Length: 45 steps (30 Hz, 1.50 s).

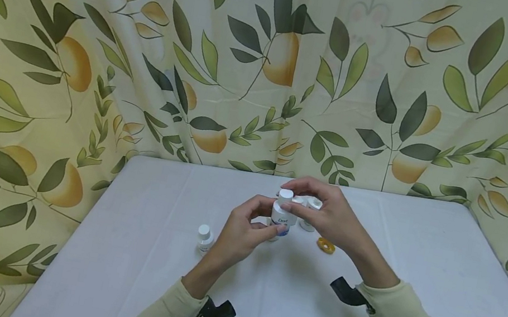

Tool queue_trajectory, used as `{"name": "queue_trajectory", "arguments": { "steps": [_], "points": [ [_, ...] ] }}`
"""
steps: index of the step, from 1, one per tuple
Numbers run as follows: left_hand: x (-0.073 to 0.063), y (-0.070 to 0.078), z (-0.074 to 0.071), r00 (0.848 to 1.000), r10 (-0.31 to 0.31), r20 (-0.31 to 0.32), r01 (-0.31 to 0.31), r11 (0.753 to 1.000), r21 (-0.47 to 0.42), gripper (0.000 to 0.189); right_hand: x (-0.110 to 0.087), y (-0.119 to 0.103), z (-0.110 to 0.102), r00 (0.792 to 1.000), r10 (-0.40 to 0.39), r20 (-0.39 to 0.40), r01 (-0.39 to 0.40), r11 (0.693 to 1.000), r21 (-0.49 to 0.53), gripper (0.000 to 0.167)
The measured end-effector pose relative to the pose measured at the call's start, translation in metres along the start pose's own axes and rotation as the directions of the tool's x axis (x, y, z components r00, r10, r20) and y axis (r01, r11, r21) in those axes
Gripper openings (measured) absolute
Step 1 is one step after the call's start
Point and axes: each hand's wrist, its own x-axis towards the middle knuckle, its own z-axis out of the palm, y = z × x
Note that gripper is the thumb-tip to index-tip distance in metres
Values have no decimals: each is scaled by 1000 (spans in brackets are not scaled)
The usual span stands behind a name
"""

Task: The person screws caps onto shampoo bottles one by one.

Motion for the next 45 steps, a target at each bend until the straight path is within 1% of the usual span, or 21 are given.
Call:
{"name": "queue_trajectory", "arguments": {
  "steps": [4,11,16,22,24,27,31,34,39,45],
  "points": [
    [0,0,1,1000,-10,0,10,1000,-4,43,1,1,3,1000,8,-7,-8,1000,12,27],
    [-1,0,2,1000,-19,-1,19,1000,1,43,2,1,6,1000,-13,-15,13,1000,18,26],
    [-1,-1,2,1000,-18,2,18,1000,5,43,2,1,7,1000,-10,-15,10,1000,25,24],
    [0,-1,-2,1000,-12,13,12,1000,26,46,1,2,1,999,19,39,-20,1000,16,31],
    [0,0,-4,1000,-19,19,19,999,30,48,0,2,-2,998,30,59,-31,999,14,33],
    [1,0,-7,999,-29,41,28,999,24,51,-1,3,-5,997,26,78,-28,999,23,33],
    [2,1,-9,996,-37,82,38,999,-9,53,-2,2,-7,996,14,89,-18,999,38,32],
    [2,1,-11,995,-32,100,32,999,-1,53,-2,1,-9,996,7,93,-12,999,48,31],
    [3,1,-13,993,-30,114,25,999,44,52,-3,2,-9,995,-6,97,-1,998,68,30],
    [2,3,-11,994,-37,105,33,999,39,47,-5,3,-6,998,26,62,-30,997,77,26]
  ]
}}
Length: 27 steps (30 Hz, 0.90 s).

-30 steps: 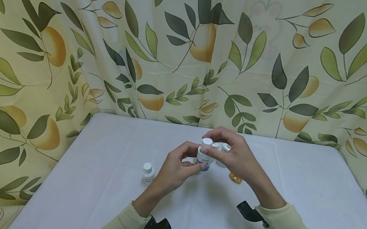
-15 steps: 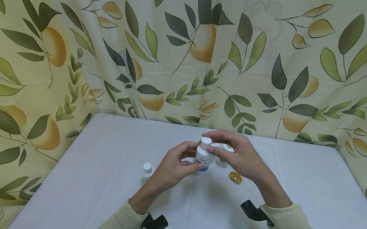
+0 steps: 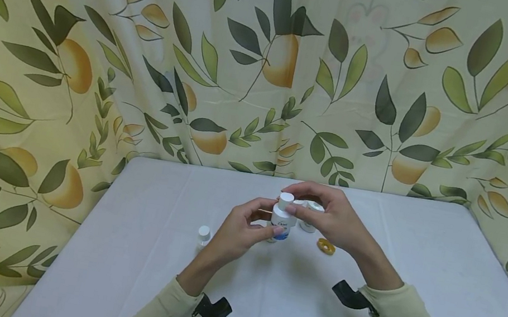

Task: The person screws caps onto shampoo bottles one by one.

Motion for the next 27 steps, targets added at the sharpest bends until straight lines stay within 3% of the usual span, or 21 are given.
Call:
{"name": "queue_trajectory", "arguments": {
  "steps": [21,27],
  "points": [
    [1,3,3,999,50,0,-50,998,-27,45,-1,-5,1,999,12,-52,-13,1000,-18,20],
    [0,2,4,999,33,-17,-33,999,-15,46,0,-4,2,999,14,-44,-14,1000,1,20]
  ]
}}
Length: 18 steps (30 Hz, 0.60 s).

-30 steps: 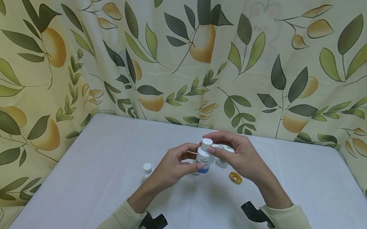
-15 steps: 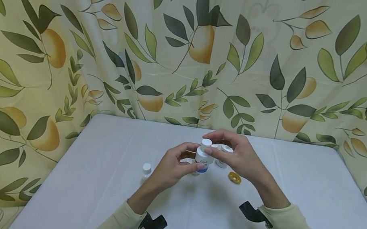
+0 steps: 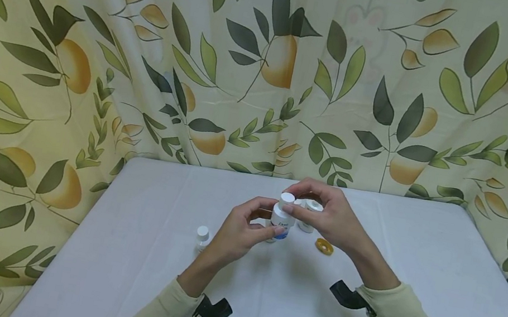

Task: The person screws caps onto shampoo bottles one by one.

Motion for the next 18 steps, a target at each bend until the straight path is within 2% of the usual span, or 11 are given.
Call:
{"name": "queue_trajectory", "arguments": {
  "steps": [6,18],
  "points": [
    [0,0,-1,1000,6,6,-6,1000,5,46,1,1,2,1000,-2,4,2,1000,15,21],
    [-1,-2,2,1000,13,-25,-13,1000,9,45,2,4,11,996,-39,-84,45,996,73,13]
  ]
}}
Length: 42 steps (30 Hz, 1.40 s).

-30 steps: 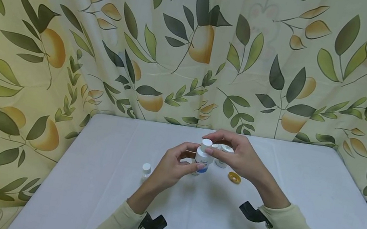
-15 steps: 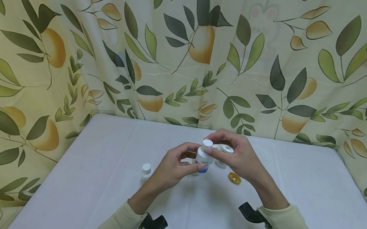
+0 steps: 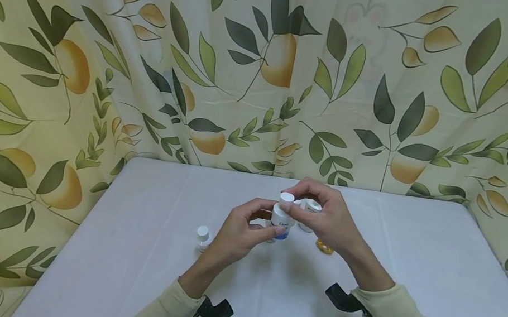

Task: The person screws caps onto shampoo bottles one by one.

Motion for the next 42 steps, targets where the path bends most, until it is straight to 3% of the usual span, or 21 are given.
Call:
{"name": "queue_trajectory", "arguments": {
  "steps": [7,11,20,42],
  "points": [
    [-2,0,5,998,4,-55,-3,1000,17,46,-2,-4,2,998,-11,-63,7,998,-60,13],
    [-2,0,6,997,4,-76,-1,999,36,46,-1,-6,3,998,7,-60,-11,998,-67,14],
    [1,0,-1,999,-10,-31,11,1000,21,47,0,-5,2,998,65,21,-64,996,-65,23],
    [5,2,-2,999,-39,-32,39,999,8,46,1,-5,0,998,55,19,-54,998,-42,27]
  ]
}}
